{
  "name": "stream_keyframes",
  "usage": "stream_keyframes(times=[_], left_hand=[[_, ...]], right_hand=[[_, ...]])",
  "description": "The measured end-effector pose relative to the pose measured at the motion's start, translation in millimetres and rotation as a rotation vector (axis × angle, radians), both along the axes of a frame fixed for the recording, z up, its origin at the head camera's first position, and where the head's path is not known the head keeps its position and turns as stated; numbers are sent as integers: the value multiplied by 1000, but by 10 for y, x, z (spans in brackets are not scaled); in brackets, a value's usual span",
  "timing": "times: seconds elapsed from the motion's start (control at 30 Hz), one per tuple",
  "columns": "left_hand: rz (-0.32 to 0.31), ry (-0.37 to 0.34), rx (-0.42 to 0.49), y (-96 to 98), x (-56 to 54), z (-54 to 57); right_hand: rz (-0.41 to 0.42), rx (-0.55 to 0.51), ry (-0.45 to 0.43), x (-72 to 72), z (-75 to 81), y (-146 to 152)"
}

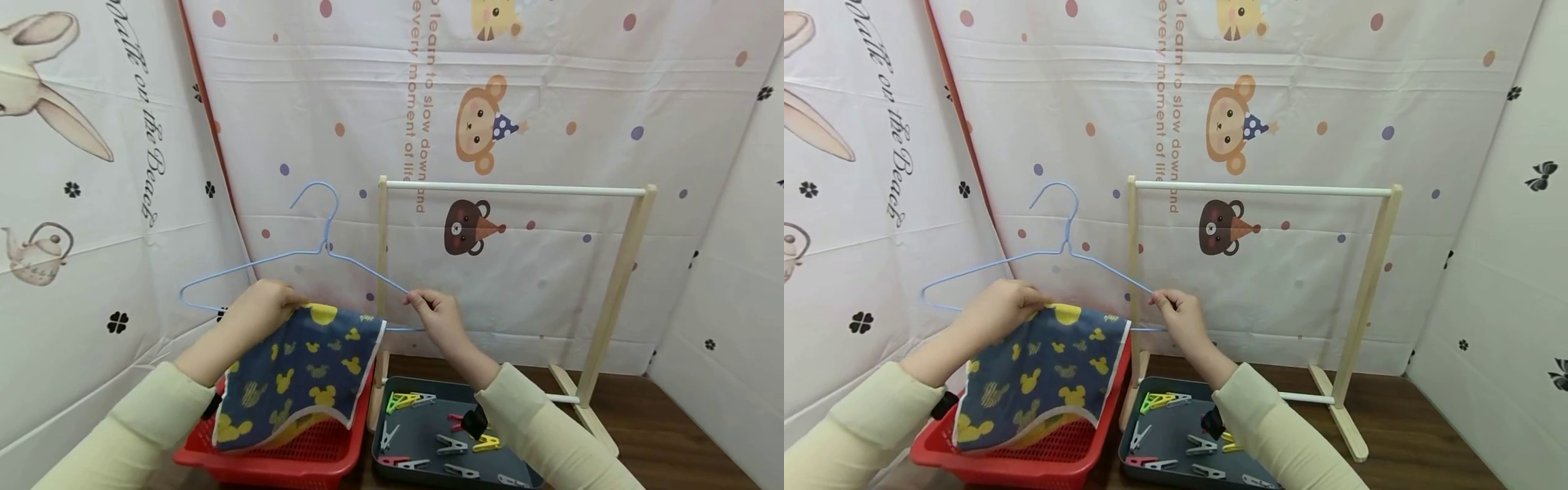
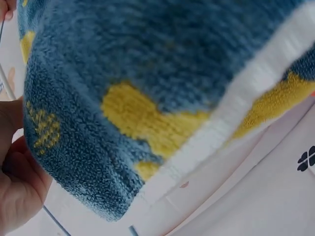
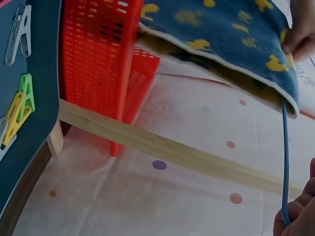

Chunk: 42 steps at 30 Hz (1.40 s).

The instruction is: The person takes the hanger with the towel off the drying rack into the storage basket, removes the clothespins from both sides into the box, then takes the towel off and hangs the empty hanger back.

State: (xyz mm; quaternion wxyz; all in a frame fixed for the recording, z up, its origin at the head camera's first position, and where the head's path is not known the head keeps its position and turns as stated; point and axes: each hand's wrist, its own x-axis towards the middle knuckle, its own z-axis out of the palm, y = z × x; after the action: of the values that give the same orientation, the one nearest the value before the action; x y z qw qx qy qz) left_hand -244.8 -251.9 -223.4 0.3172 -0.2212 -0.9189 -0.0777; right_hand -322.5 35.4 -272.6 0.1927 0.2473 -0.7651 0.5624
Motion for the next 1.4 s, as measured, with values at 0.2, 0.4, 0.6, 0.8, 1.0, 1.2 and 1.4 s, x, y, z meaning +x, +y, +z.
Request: stream_keyframes(times=[0.2, 0.4, 0.6, 0.8, 1.0, 1.2, 1.4], left_hand=[[26, -50, 135, 9, -45, 76], [70, -134, 337, 36, -32, 191], [76, -111, 422, 50, -22, 309], [97, -123, 437, 42, 8, 385], [125, -154, 471, 32, 37, 443], [101, -167, 497, 23, 67, 492], [86, -175, 509, 22, 94, 571]], right_hand=[[-21, -48, 12, -40, -90, -16], [-41, -99, 16, -43, -146, 14], [-53, -125, 38, -29, -194, 34], [-39, -124, 54, -6, -277, 59], [-35, -127, 32, -2, -351, 85], [-39, -114, 39, -2, -388, 98], [-45, -94, 43, -4, -428, 105]])
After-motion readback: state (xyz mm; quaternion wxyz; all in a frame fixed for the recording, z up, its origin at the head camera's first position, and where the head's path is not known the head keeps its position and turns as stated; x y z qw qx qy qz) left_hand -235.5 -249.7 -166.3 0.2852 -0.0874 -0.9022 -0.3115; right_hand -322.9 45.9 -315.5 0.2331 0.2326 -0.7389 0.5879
